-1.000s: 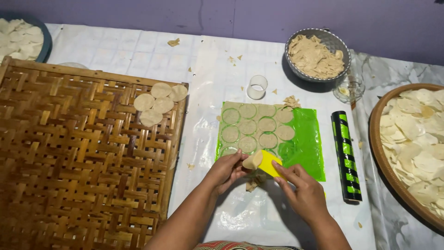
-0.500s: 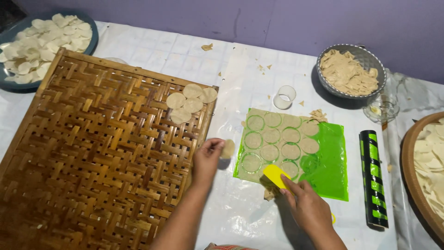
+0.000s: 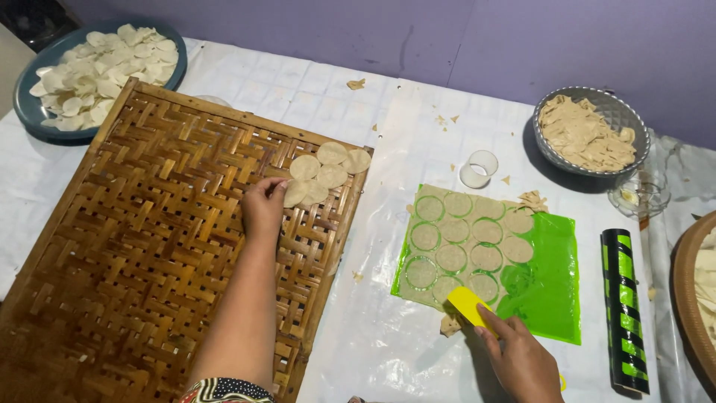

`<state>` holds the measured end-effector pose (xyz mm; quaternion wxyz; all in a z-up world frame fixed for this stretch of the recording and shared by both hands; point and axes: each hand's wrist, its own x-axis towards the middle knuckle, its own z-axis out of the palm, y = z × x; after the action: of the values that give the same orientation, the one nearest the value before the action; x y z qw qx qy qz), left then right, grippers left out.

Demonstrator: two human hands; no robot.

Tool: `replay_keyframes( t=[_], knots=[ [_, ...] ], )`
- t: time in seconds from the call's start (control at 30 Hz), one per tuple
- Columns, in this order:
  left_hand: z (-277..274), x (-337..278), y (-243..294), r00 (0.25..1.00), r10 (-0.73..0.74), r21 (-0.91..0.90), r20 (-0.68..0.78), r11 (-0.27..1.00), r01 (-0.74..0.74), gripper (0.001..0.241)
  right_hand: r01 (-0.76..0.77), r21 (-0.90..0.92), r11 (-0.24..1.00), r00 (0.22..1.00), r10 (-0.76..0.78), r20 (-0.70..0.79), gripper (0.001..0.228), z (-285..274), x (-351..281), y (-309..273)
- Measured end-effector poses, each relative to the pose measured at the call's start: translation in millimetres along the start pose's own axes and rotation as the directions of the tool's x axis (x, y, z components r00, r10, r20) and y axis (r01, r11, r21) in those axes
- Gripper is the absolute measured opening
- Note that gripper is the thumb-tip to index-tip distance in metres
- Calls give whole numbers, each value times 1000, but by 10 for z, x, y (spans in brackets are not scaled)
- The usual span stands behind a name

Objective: Using a circular cutter to cut shapes from a dough sheet and transferring them to a drying tray.

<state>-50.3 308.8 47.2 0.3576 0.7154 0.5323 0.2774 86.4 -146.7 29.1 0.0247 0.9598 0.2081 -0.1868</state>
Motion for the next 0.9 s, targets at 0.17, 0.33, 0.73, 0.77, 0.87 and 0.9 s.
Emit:
replay_keyframes(
  t=[0.17,0.33,0.73,0.77,0.87,0.9],
  knots=[
    [7,95,-17,996,31,42,-88,999,-27,10,-21,14,1000,1000,21,-3,47,75,45,101],
    [15,113,46,988,11,54,-154,999,-3,10,-27,26,999,1000,27,16,48,91,48,133],
    [11,43,-62,932,321,370,-165,897,-243,44,-183,115,976,965,201,-166,44,-114,239,403],
    [5,-46,19,938,310,371,-155,898,-235,47,-215,89,973,948,230,-222,44,-95,316,473],
    [184,-162,-179,905,394,322,-162,888,-329,49,-220,53,974,946,226,-231,43,-52,549,599],
    [282,-180,-321,857,478,274,-191,865,-421,46,-182,41,982,965,187,-184,44,-38,622,632]
  ],
)
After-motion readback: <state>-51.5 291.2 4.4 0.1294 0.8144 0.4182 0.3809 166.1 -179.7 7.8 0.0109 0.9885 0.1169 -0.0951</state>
